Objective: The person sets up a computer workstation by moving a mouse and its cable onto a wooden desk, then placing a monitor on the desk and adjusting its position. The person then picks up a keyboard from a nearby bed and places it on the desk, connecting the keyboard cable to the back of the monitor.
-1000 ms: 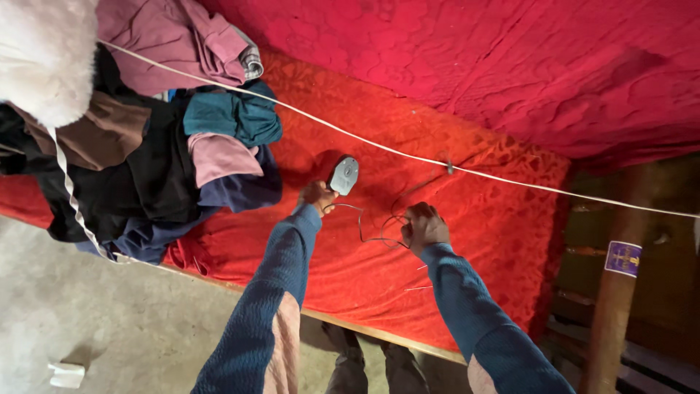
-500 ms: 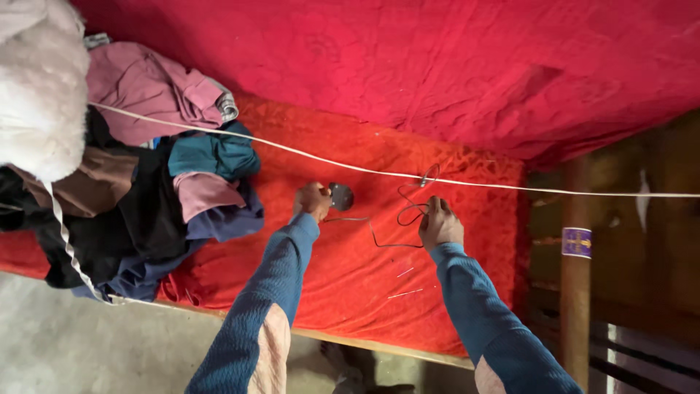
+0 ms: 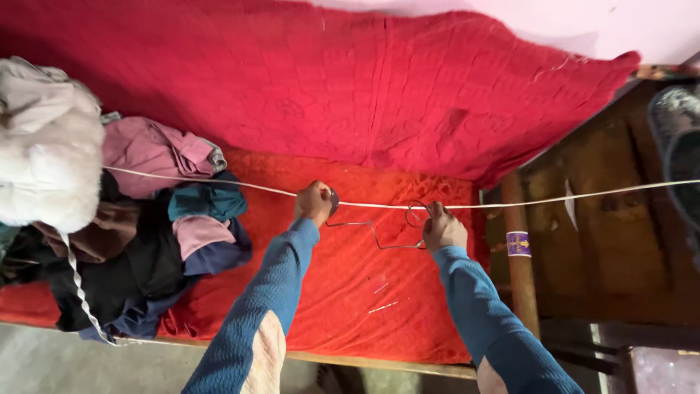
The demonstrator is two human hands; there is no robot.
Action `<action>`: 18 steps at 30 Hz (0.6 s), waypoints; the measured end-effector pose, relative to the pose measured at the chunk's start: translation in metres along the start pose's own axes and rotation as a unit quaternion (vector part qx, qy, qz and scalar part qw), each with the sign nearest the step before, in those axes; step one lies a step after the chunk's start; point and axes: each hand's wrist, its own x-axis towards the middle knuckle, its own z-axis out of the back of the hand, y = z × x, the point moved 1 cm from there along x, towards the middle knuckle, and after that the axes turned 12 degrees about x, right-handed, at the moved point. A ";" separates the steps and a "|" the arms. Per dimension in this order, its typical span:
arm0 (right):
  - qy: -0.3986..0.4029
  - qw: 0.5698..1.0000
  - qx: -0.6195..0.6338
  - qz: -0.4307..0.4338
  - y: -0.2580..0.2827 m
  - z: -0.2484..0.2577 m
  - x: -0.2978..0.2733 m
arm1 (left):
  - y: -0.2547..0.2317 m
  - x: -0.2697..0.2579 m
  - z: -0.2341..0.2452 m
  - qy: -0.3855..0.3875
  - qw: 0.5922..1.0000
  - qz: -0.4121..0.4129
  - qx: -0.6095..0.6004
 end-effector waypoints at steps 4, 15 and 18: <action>-0.011 1.000 -0.013 -0.011 -0.001 0.033 -0.002 | -0.028 0.005 0.032 0.014 0.999 -0.022 0.026; -0.080 0.997 -0.014 0.008 0.001 0.121 -0.017 | -0.101 -0.005 0.107 0.008 0.998 -0.041 0.051; -0.083 0.996 -0.022 0.003 -0.003 0.149 -0.024 | -0.125 -0.011 0.126 0.016 0.998 -0.034 0.057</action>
